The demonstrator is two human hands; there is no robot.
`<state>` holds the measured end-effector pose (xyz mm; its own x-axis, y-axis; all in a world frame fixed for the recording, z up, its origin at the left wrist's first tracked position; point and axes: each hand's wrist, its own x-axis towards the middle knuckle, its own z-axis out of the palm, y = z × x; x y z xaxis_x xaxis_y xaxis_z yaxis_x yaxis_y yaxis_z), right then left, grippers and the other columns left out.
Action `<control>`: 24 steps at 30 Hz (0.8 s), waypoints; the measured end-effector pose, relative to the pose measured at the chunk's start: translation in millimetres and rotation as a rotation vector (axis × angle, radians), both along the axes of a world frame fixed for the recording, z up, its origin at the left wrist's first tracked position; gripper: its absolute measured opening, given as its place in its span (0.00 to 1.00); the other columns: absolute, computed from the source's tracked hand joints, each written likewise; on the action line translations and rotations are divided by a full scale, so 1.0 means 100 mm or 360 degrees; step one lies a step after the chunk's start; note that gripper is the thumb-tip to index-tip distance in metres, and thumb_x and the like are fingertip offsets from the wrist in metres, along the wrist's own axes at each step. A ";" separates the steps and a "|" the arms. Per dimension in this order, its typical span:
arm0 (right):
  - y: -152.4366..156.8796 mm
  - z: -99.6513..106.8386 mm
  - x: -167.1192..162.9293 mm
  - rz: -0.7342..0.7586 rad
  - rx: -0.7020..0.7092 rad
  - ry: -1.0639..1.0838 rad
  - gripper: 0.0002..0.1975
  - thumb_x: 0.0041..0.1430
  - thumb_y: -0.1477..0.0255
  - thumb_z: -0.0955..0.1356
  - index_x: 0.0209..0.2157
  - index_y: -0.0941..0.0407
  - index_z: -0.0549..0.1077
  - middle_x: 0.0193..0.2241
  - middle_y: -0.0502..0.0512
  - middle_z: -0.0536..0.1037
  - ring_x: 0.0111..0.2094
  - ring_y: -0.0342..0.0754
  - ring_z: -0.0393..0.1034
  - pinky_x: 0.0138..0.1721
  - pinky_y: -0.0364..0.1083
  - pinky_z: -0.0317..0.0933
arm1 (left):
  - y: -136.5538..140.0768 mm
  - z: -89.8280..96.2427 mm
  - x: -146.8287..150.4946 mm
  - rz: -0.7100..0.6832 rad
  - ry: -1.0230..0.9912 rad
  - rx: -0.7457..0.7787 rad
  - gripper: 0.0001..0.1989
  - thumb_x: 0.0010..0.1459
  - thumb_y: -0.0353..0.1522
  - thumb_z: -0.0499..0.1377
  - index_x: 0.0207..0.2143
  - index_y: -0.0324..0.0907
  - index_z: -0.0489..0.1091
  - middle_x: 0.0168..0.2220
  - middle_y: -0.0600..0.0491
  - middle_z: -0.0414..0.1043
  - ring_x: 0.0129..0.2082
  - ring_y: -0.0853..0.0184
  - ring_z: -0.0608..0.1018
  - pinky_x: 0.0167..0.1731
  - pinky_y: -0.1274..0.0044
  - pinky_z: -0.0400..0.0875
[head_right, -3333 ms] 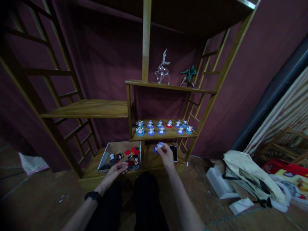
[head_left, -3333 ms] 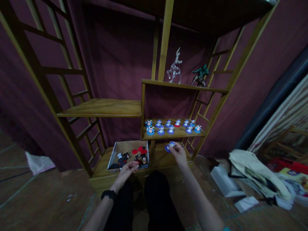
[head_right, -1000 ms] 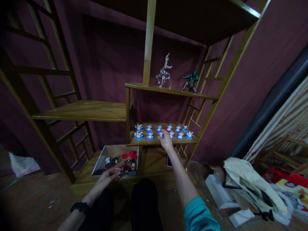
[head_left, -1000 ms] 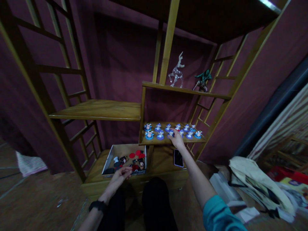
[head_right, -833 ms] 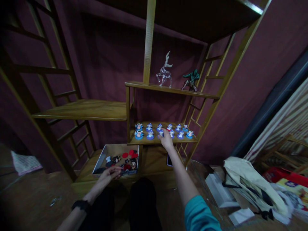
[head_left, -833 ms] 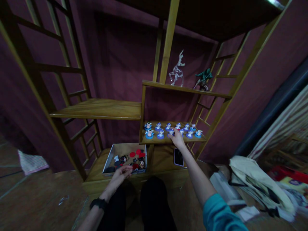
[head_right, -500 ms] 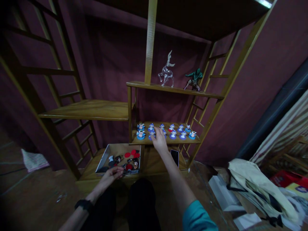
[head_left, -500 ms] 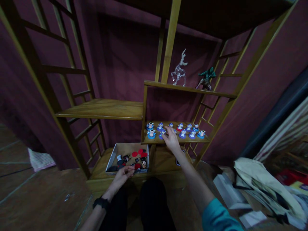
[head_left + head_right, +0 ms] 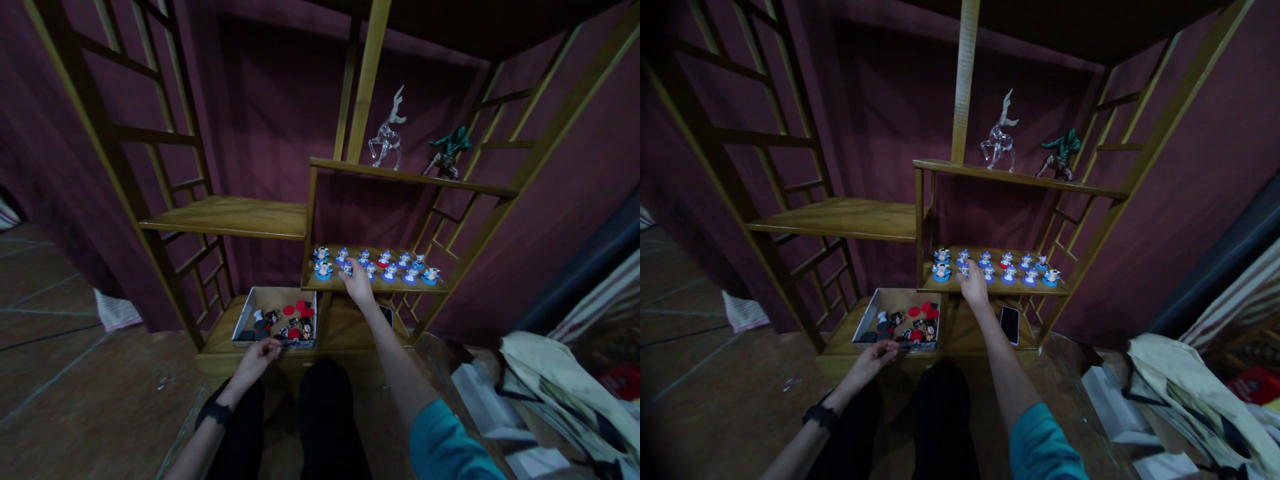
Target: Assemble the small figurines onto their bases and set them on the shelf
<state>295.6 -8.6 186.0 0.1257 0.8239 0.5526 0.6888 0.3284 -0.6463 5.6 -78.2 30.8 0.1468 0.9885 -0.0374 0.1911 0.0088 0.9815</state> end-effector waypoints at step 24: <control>-0.33 -1.63 -1.22 0.0574 -0.0579 0.0551 0.12 0.53 0.70 0.62 0.38 0.52 0.73 0.35 0.52 0.77 0.35 0.47 0.72 0.39 0.49 0.67 | 0.96 0.19 -0.57 0.0917 -0.1097 -0.0263 0.08 0.43 0.22 0.58 0.30 0.34 0.70 0.24 0.50 0.73 0.22 0.73 0.74 0.22 0.82 0.66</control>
